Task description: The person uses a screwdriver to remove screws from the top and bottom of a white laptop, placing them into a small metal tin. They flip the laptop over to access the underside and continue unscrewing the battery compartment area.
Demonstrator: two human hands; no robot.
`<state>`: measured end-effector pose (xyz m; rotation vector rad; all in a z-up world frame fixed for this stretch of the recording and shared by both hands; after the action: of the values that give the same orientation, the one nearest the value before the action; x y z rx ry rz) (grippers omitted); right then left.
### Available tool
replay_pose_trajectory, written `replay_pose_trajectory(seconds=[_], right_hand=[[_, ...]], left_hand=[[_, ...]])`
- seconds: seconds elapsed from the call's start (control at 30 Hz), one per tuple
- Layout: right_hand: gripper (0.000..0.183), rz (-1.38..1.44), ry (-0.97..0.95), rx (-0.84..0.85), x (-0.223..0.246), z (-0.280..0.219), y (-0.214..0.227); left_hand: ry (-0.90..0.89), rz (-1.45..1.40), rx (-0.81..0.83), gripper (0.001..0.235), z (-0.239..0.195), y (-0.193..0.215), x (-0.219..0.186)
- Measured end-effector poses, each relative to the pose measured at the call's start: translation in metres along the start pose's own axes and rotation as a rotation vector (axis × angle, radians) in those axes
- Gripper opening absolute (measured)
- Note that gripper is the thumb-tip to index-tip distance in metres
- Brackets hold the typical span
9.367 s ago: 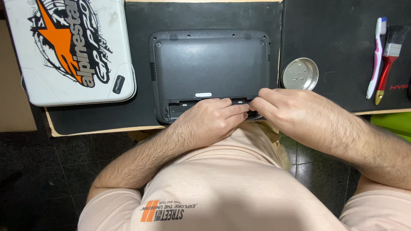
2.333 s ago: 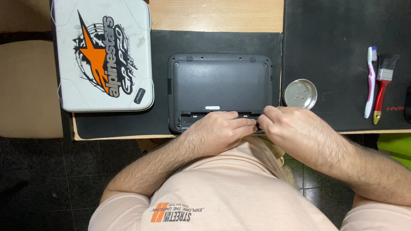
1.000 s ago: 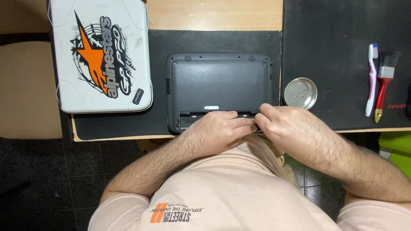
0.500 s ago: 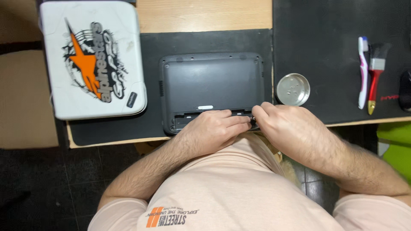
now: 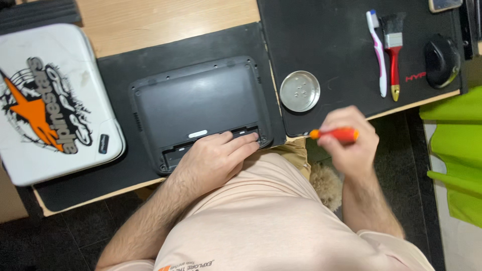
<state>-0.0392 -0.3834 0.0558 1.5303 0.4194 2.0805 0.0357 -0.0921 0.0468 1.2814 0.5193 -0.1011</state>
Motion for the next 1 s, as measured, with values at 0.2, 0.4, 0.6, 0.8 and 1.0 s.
replay_pose_trajectory(seconds=[0.2, 0.4, 0.6, 0.8, 1.0], right_hand=[[0.031, 0.354, 0.019, -0.300, -0.071, 0.019, 0.011], [0.029, 0.316, 0.029, -0.352, -0.093, 0.029, 0.007], [0.026, 0.322, 0.034, -0.300, -0.078, 0.037, -0.003], [0.026, 0.302, 0.044, -0.272, -0.073, 0.038, -0.005], [0.024, 0.278, 0.059, -0.262, -0.075, 0.038, -0.004]], left_hand=[[0.033, -0.032, 0.061, 0.041, 0.008, 0.001, 0.000], [0.054, -0.076, 0.098, 0.038, 0.009, -0.001, 0.006], [0.069, -0.042, 0.102, 0.032, 0.016, 0.005, 0.004], [0.085, -0.042, 0.094, 0.028, 0.017, 0.007, 0.004], [0.077, -0.039, 0.098, 0.027, 0.019, 0.008, 0.002]])
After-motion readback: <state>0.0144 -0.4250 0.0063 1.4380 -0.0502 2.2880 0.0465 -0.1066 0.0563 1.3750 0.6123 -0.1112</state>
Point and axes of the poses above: each hand's wrist, its own z-axis towards the middle knuckle, its own y-axis out of the back of the hand, x = y × z, the point moved 10 cm from there along z, towards the middle knuckle, and after that the axes turned 8 degrees about x, right-handed, at the moved point
